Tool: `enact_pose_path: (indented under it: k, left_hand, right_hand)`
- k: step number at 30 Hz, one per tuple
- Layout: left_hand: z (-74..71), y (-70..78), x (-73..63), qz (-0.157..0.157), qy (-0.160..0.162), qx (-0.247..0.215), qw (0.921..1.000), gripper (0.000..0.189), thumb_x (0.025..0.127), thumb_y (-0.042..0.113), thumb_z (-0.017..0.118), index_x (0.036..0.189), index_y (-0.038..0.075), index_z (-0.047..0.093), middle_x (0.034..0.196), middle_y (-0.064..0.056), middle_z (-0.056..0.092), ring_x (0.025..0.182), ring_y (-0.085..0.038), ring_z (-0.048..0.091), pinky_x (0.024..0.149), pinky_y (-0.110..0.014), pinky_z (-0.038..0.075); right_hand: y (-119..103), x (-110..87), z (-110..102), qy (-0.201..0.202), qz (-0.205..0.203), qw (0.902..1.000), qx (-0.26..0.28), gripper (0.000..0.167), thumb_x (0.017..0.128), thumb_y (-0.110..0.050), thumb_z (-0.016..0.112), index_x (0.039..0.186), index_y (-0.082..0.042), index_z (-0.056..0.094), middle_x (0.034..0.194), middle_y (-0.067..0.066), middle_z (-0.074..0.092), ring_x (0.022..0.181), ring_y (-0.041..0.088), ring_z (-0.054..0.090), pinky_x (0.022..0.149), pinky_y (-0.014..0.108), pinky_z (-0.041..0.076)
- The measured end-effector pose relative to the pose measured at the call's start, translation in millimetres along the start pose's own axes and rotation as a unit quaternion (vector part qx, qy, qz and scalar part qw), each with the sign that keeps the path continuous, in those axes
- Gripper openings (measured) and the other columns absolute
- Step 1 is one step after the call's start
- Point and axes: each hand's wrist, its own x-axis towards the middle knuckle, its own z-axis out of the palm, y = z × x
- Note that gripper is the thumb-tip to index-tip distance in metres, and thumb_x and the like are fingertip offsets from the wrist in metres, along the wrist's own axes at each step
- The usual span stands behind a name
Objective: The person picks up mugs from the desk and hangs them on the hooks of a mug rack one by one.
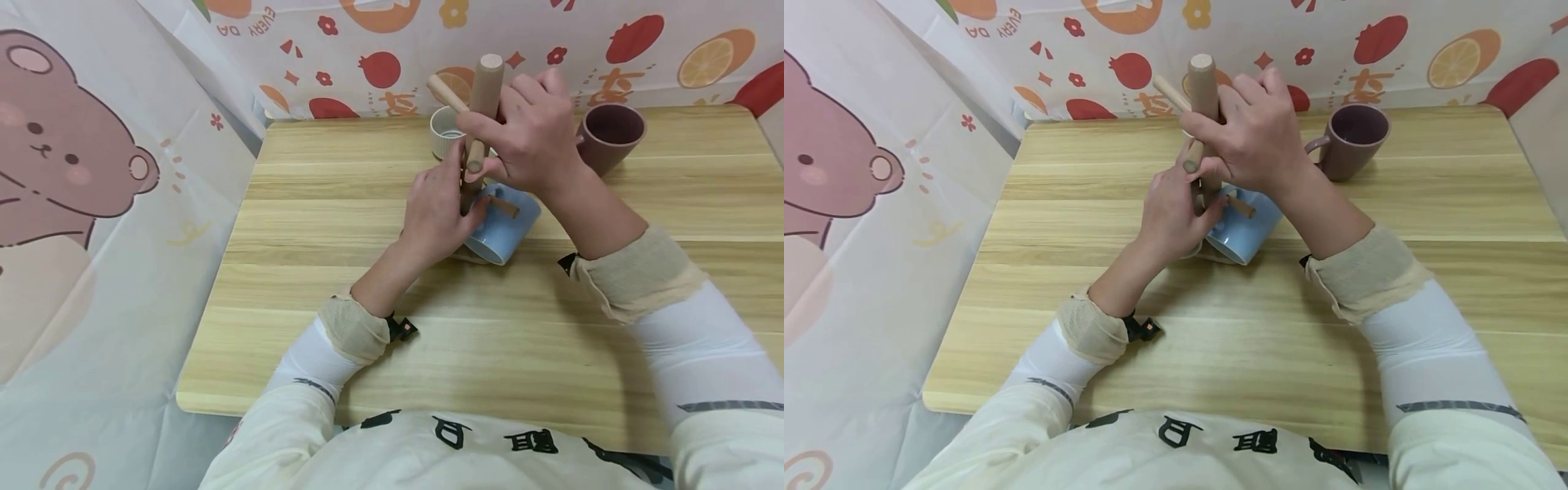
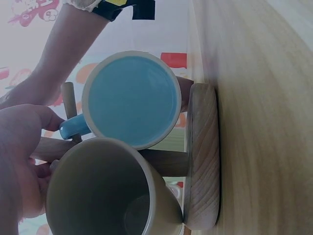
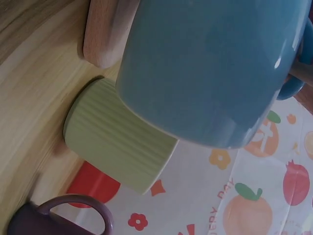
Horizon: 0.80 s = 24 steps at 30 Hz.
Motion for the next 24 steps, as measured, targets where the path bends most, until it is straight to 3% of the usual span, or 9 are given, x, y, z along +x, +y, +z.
enact_pose_path:
  k: [15, 24]
  left_hand:
    - [1.2, 1.0, -0.7, 0.003, 0.002, -0.004, 1.0, 0.078, 0.089, 0.034, 0.066, 0.147, 0.0, 0.027, 0.111, -0.004, 0.065, 0.105, -0.019, 0.062, 0.096, -0.04, 0.045]
    - [1.0, 2.3, -0.6, -0.013, -0.008, 0.004, 0.9999, 0.079, 0.089, 0.035, 0.065, 0.148, 0.001, 0.025, 0.119, -0.004, 0.064, 0.112, -0.019, 0.061, 0.099, -0.039, 0.043]
  right_hand:
    - [-2.0, -1.4, 3.9, 0.03, 0.004, 0.9995, -0.01, 0.079, 0.09, -0.075, 0.01, 0.093, -0.018, 0.064, 0.061, 0.019, 0.052, 0.057, 0.038, 0.043, 0.064, 0.053, 0.032]
    - [-2.6, -1.1, 3.6, 0.031, 0.007, 0.9994, -0.009, 0.079, 0.088, -0.078, 0.013, 0.093, -0.018, 0.065, 0.062, 0.019, 0.053, 0.058, 0.038, 0.043, 0.065, 0.053, 0.032]
